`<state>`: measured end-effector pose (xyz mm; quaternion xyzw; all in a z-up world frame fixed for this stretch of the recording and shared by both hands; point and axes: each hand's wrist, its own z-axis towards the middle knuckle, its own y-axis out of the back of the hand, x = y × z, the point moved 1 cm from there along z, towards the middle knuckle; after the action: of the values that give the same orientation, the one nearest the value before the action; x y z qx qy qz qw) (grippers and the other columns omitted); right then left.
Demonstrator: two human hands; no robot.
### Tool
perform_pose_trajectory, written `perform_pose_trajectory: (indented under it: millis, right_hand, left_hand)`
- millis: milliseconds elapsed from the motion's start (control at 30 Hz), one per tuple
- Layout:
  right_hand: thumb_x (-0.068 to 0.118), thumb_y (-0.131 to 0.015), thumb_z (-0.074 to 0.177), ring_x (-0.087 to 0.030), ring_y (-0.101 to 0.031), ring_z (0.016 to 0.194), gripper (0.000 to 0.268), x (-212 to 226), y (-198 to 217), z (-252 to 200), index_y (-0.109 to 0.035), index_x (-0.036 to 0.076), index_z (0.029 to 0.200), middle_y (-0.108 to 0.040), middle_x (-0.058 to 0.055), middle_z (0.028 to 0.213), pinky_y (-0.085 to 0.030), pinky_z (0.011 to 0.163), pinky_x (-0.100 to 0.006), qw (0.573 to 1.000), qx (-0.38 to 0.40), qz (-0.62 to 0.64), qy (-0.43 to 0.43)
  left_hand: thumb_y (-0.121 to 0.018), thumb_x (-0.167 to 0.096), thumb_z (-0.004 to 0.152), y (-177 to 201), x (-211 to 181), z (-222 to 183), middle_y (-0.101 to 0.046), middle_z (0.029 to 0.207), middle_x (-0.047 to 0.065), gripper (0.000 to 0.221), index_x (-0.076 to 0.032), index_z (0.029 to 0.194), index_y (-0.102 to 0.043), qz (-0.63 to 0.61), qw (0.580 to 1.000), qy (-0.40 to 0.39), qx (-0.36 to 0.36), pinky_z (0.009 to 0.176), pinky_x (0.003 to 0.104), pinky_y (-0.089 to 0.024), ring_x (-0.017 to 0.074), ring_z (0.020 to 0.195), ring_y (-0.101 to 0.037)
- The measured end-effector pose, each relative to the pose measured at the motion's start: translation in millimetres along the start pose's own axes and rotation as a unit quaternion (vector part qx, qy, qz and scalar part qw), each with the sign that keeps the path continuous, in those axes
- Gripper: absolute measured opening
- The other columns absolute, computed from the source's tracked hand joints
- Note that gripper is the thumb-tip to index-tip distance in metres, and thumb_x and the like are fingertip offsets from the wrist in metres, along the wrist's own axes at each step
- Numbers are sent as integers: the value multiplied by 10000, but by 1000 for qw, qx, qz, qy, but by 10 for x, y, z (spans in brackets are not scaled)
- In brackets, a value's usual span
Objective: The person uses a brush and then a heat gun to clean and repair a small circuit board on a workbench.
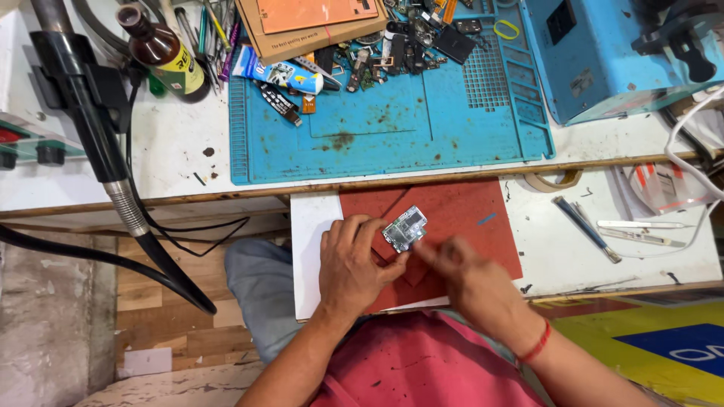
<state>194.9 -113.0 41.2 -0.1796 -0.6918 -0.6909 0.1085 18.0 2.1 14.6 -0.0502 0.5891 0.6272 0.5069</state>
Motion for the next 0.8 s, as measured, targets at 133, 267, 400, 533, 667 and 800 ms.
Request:
perform_pose_trajectory:
  millis: [133, 267, 400, 533, 667, 800]
  right_hand:
    - [20, -599, 888, -324, -662, 637, 546, -134, -31, 13, -640, 249, 1381, -621, -101, 1015, -543, 543, -456, 996, -62, -33, -46]
    - [-22, -564, 789, -326, -669, 626, 644, 17, -30, -60, -645, 241, 1371, -629, -94, 1014, -557, 551, -454, 1000, -17, -1, 7]
    - [-19, -554, 811, -348, -670, 628, 633, 37, 34, 59, -633, 223, 1390, -638, -113, 1060, -555, 552, -462, 999, -19, -8, -34]
    - [-3, -555, 813, -327, -684, 600, 692, 99, 41, 21, -634, 291, 1435, -651, -87, 1023, -559, 548, -458, 998, 45, -28, -29]
    - [7, -569, 846, -341, -674, 643, 608, -7, 60, 67, -630, 232, 1407, -632, -117, 1035, -555, 566, -456, 1000, -7, -20, -19]
    - [29, -581, 874, -342, -680, 670, 556, -28, 2, 166, -628, 212, 1397, -632, -122, 1057, -554, 549, -452, 998, -45, -32, -30]
  left_hand:
    - [-918, -359, 651, -24, 2, -5, -618, 1074, 46, 562, -90, 1089, -689, 12, 1000, -19, -16, 824, 447, -448, 279, 977, -583]
    - [-919, -341, 642, 9, -4, -17, -626, 1079, 39, 551, -101, 1083, -694, 5, 1000, -3, -7, 831, 443, -448, 271, 981, -588]
    - [-925, -357, 647, -2, -7, 15, -621, 1093, 59, 590, -84, 1111, -685, -2, 1000, -6, -7, 819, 443, -444, 275, 981, -585]
    - [-909, -316, 635, 24, 13, 25, -624, 1089, 48, 560, -98, 1100, -685, -1, 1000, -13, -9, 838, 441, -451, 273, 990, -589]
    - [-911, -320, 646, -23, -30, -34, -624, 1079, 41, 543, -104, 1090, -686, -8, 1000, -2, -5, 824, 440, -446, 276, 987, -587]
    - [-921, -348, 662, 23, -10, 25, -619, 1053, 42, 548, -104, 1096, -691, -3, 1000, -11, -9, 810, 442, -441, 279, 969, -581]
